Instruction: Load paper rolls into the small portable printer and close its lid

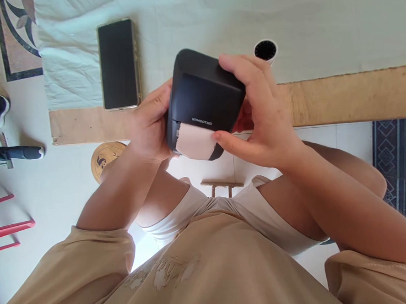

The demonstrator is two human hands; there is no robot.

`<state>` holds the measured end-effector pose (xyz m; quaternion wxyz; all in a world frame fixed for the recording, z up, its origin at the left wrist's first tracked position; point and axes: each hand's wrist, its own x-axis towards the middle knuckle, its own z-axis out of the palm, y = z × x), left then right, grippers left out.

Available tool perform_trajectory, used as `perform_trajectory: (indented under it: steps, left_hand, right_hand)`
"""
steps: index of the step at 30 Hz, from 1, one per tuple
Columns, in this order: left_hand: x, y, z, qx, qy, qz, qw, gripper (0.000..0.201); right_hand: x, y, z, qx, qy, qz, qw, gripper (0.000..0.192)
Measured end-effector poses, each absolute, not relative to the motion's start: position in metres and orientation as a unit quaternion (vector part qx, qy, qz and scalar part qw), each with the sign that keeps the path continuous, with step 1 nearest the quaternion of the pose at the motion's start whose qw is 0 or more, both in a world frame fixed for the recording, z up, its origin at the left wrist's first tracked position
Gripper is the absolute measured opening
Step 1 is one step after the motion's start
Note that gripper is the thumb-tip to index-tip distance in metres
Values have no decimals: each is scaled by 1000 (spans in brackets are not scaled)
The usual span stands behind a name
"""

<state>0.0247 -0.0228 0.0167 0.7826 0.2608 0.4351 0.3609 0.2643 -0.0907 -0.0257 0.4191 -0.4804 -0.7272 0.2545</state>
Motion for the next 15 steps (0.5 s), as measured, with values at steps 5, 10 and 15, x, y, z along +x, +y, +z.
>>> perform_trajectory:
  steps: [5,10,15]
  left_hand:
    - [37,-26,33,241,432,390,777,47]
    - [40,-23,32,251,317,327,854,75]
    - [34,-23,21,341,318,352,812,39]
  right_hand:
    - [266,-88,-18,-457,-738,230,440,81]
    - [261,-82,-5,-444,-730,151,497,72]
    - [275,-73,-6,-516,-654,88,546,53]
